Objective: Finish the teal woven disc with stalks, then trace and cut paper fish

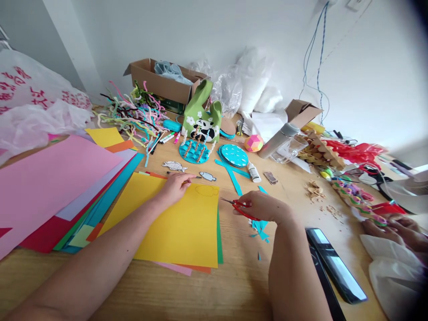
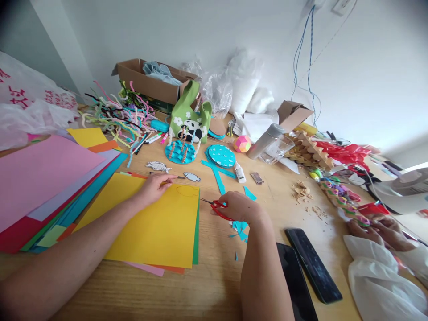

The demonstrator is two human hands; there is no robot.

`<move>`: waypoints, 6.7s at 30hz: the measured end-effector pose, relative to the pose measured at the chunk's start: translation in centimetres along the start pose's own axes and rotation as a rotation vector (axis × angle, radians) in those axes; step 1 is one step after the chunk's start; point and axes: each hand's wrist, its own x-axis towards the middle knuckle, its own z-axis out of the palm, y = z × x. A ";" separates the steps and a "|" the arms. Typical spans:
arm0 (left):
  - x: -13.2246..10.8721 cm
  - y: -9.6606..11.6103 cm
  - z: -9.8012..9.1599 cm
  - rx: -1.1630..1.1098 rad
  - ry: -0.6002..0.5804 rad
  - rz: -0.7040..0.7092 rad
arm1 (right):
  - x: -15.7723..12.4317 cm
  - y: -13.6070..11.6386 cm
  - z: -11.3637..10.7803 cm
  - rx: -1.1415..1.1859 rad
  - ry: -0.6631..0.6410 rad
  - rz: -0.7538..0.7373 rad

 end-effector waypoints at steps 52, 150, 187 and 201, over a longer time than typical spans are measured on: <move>-0.2 0.3 -0.1 -0.179 0.009 -0.057 | 1.3 -0.6 0.7 0.109 -0.004 -0.072; -0.3 0.2 -0.2 -0.287 -0.016 -0.093 | 1.7 -4.8 1.8 -0.116 0.151 -0.064; -0.3 0.5 -0.3 -0.279 -0.036 -0.130 | 1.3 -5.6 2.2 -0.278 0.155 0.000; -0.3 0.4 -0.2 -0.271 -0.036 -0.118 | 2.3 -6.4 2.5 -0.275 0.147 0.045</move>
